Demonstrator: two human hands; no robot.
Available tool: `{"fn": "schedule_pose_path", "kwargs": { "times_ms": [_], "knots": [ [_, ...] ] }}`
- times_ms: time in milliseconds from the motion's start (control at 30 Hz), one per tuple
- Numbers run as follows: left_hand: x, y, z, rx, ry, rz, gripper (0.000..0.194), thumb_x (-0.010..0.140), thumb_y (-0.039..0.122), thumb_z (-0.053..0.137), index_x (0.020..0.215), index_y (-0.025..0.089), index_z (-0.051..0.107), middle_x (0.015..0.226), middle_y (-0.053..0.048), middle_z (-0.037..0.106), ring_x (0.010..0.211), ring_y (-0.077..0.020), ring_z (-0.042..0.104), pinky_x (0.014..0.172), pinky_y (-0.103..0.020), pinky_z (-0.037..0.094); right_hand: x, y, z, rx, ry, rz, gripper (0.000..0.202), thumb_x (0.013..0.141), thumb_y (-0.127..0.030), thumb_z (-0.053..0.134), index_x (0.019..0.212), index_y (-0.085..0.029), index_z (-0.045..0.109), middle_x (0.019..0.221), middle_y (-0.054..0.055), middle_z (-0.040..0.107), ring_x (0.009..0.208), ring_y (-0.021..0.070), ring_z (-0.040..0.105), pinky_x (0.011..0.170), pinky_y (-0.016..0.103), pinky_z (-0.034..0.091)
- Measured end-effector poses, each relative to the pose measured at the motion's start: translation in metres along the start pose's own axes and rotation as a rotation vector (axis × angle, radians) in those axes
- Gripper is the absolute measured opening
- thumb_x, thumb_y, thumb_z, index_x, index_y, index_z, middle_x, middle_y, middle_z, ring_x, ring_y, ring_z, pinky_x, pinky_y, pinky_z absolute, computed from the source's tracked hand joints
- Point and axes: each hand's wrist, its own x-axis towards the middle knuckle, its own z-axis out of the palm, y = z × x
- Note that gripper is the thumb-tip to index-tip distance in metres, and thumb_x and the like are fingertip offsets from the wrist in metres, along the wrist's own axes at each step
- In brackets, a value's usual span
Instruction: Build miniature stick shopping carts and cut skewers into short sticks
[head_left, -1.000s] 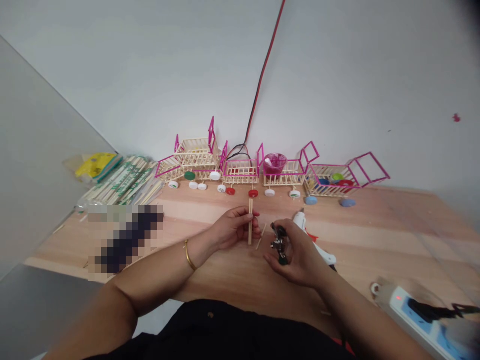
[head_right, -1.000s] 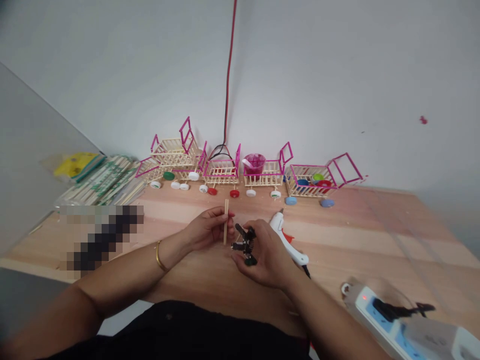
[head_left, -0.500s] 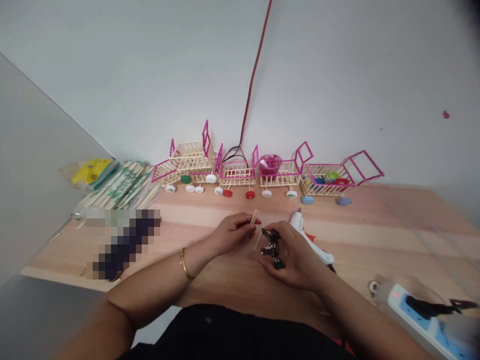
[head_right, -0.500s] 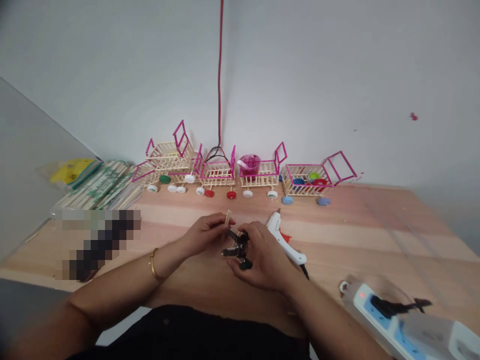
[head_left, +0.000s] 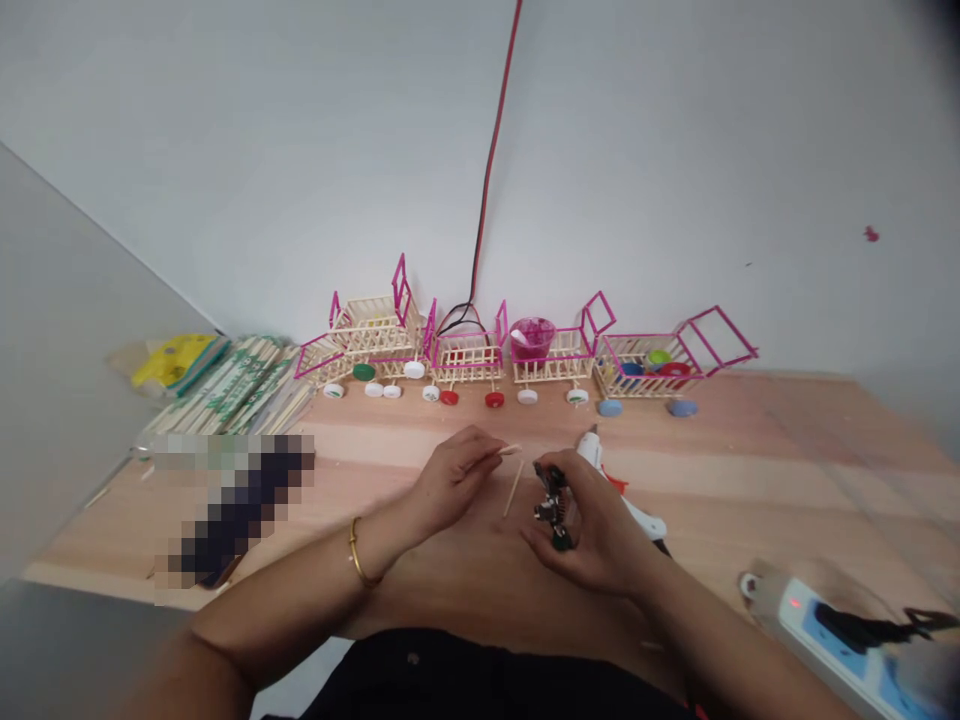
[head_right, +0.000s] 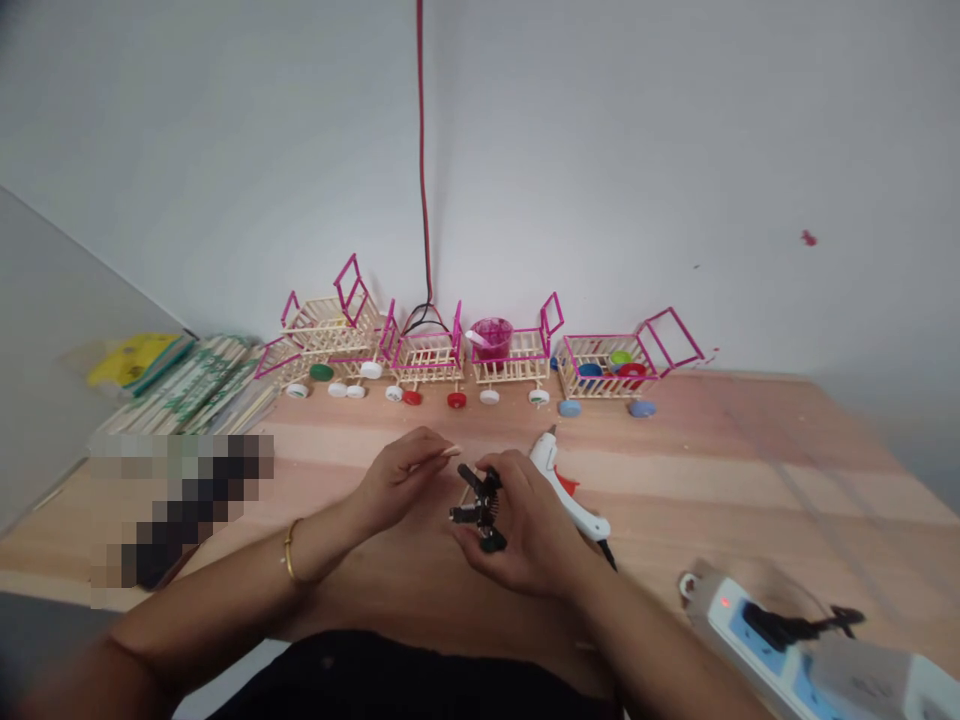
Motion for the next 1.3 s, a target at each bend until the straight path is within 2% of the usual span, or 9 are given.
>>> {"fn": "schedule_pose_path", "kwargs": {
  "times_ms": [167,300,433,500,567,700,900,1100,1300],
  "knots": [
    [0.007,0.004,-0.015,0.414,0.161,0.254,0.024,0.090,0.021,0.048,0.100,0.022,0.069,0.089,-0.008,0.058,0.086,-0.0186,0.049,0.076,-0.032,0.040,-0.001,0.000,0.000,0.027,-0.009,0.029,0.046,0.073,-0.030,0.066,0.110,-0.021,0.041,0.095,0.006,0.053,0.084,0.0196,0.054,0.073,0.035,0.048],
    [0.018,0.000,-0.017,0.681,0.158,0.341,0.029,0.091,0.017,0.043,0.105,0.025,0.067,0.096,-0.010,0.063,0.093,-0.0223,0.048,0.083,-0.037,0.034,-0.002,-0.001,0.001,0.026,-0.009,0.025,0.046,0.074,-0.029,0.065,0.112,-0.022,0.040,0.095,0.005,0.052,0.084,0.0200,0.054,0.073,0.036,0.049],
    [0.034,0.001,-0.005,0.704,0.109,0.311,0.031,0.094,0.022,0.038,0.112,0.023,0.064,0.109,-0.013,0.064,0.105,-0.0264,0.048,0.089,-0.041,0.029,-0.003,-0.001,0.001,0.004,0.002,0.015,0.047,0.074,-0.028,0.065,0.113,-0.022,0.040,0.097,0.006,0.053,0.083,0.0202,0.056,0.072,0.036,0.051],
    [0.042,0.000,0.000,0.672,0.088,0.300,0.033,0.094,0.023,0.037,0.116,0.022,0.062,0.111,-0.014,0.063,0.106,-0.0270,0.049,0.089,-0.041,0.028,-0.003,0.000,0.002,-0.008,0.009,0.005,0.047,0.074,-0.028,0.064,0.114,-0.022,0.039,0.096,0.006,0.054,0.083,0.0204,0.058,0.071,0.035,0.052],
    [0.048,-0.002,0.002,0.690,0.113,0.282,0.034,0.095,0.023,0.036,0.116,0.021,0.062,0.109,-0.015,0.064,0.103,-0.0271,0.050,0.087,-0.041,0.028,-0.003,0.000,0.002,-0.021,0.014,-0.001,0.048,0.075,-0.027,0.063,0.116,-0.023,0.038,0.098,0.006,0.056,0.085,0.0213,0.059,0.071,0.035,0.053],
    [0.050,-0.012,-0.002,0.782,0.208,0.279,0.031,0.094,0.022,0.038,0.113,0.022,0.063,0.106,-0.013,0.066,0.099,-0.0264,0.052,0.083,-0.040,0.029,-0.003,0.001,0.003,-0.032,0.030,-0.002,0.049,0.074,-0.026,0.061,0.117,-0.024,0.038,0.097,0.006,0.057,0.084,0.0222,0.061,0.070,0.036,0.053],
    [0.046,-0.027,-0.007,0.767,0.291,0.280,0.029,0.093,0.021,0.044,0.115,0.024,0.062,0.110,-0.012,0.066,0.102,-0.0256,0.053,0.084,-0.039,0.030,-0.001,-0.002,0.003,-0.044,0.042,-0.021,0.050,0.071,-0.024,0.063,0.115,-0.024,0.040,0.093,0.005,0.058,0.078,0.0211,0.062,0.066,0.034,0.054],
    [0.049,-0.036,-0.010,0.907,0.385,0.296,0.026,0.091,0.020,0.050,0.112,0.025,0.063,0.103,-0.010,0.068,0.091,-0.0245,0.052,0.077,-0.039,0.029,0.001,-0.003,0.002,-0.051,0.048,-0.032,0.049,0.069,-0.022,0.063,0.113,-0.024,0.042,0.091,0.005,0.059,0.076,0.0212,0.062,0.065,0.034,0.054],
    [0.052,-0.038,-0.016,0.959,0.370,0.321,0.025,0.092,0.018,0.047,0.112,0.022,0.062,0.105,-0.010,0.068,0.088,-0.0237,0.052,0.073,-0.037,0.029,0.001,-0.004,0.005,-0.016,0.115,-0.024,0.047,0.069,-0.024,0.062,0.112,-0.024,0.043,0.087,0.005,0.059,0.072,0.0222,0.062,0.062,0.035,0.053]
  ]
}}
